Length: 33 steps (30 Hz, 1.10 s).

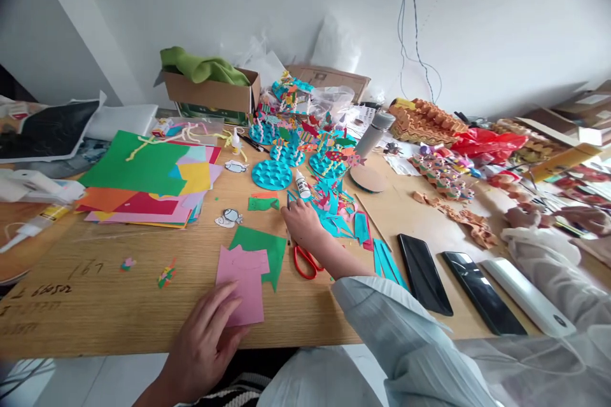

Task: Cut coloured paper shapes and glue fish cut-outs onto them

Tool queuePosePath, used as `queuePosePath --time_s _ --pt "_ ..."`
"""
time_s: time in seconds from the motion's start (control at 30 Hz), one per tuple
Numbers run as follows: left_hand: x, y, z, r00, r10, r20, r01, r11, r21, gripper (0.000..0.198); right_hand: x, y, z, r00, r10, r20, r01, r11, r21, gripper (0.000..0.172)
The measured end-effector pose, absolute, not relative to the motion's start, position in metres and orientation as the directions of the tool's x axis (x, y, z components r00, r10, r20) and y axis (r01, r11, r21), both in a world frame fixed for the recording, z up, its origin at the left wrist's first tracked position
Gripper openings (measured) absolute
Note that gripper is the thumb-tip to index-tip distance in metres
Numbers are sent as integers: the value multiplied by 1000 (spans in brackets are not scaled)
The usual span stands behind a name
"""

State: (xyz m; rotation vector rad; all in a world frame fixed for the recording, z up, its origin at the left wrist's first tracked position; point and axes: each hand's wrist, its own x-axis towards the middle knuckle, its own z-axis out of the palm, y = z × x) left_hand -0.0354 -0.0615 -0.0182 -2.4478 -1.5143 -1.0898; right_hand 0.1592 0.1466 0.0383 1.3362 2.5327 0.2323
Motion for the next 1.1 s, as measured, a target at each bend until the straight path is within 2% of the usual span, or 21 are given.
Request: queuePosePath --time_s 0.17,0.23,0.33,0.43,0.5,0.6,0.7,0.8,0.9,0.97,1.03,1.1 --pt "-39 -75 -30 358 760 543 837 -519 175 71 170 137 40 -542 833 -113 791 551 265 39" --pt "-39 -77 -32 379 770 513 845 -514 149 79 176 123 45 -552 832 -60 805 550 223 43" --pt "-40 -76 -29 404 782 475 839 -524 148 69 184 92 54 -560 828 31 828 559 44 39" --pt "-41 -76 -26 419 772 477 814 -552 179 47 191 54 57 -533 838 114 794 542 -274 30" --pt "-40 -79 -25 410 769 491 800 -561 212 34 194 30 53 -500 856 133 714 495 -495 26" --pt "-38 -84 -25 373 781 501 784 -555 280 22 195 2 40 -399 916 45 617 305 -726 21" --pt "-36 -87 -24 326 781 532 735 -564 377 23 194 -16 24 -332 936 -121 506 69 -859 26" --pt "-38 -87 -18 204 796 571 662 -541 518 20 193 -25 13 -291 937 -192 344 -84 -935 35" --pt "-42 -85 -4 58 814 577 592 -494 637 19 193 -27 10 -198 948 -249 153 -221 -963 51" --pt "-42 -85 8 48 796 603 563 -521 642 23 192 -25 12 -203 916 -347 -6 -356 -935 63" --pt "-40 -88 18 114 757 643 542 -590 598 26 190 -24 15 -333 838 -432 -148 -499 -854 72" --pt "-37 -92 23 204 717 666 536 -651 537 26 187 -23 18 -465 762 -451 -231 -596 -769 72"
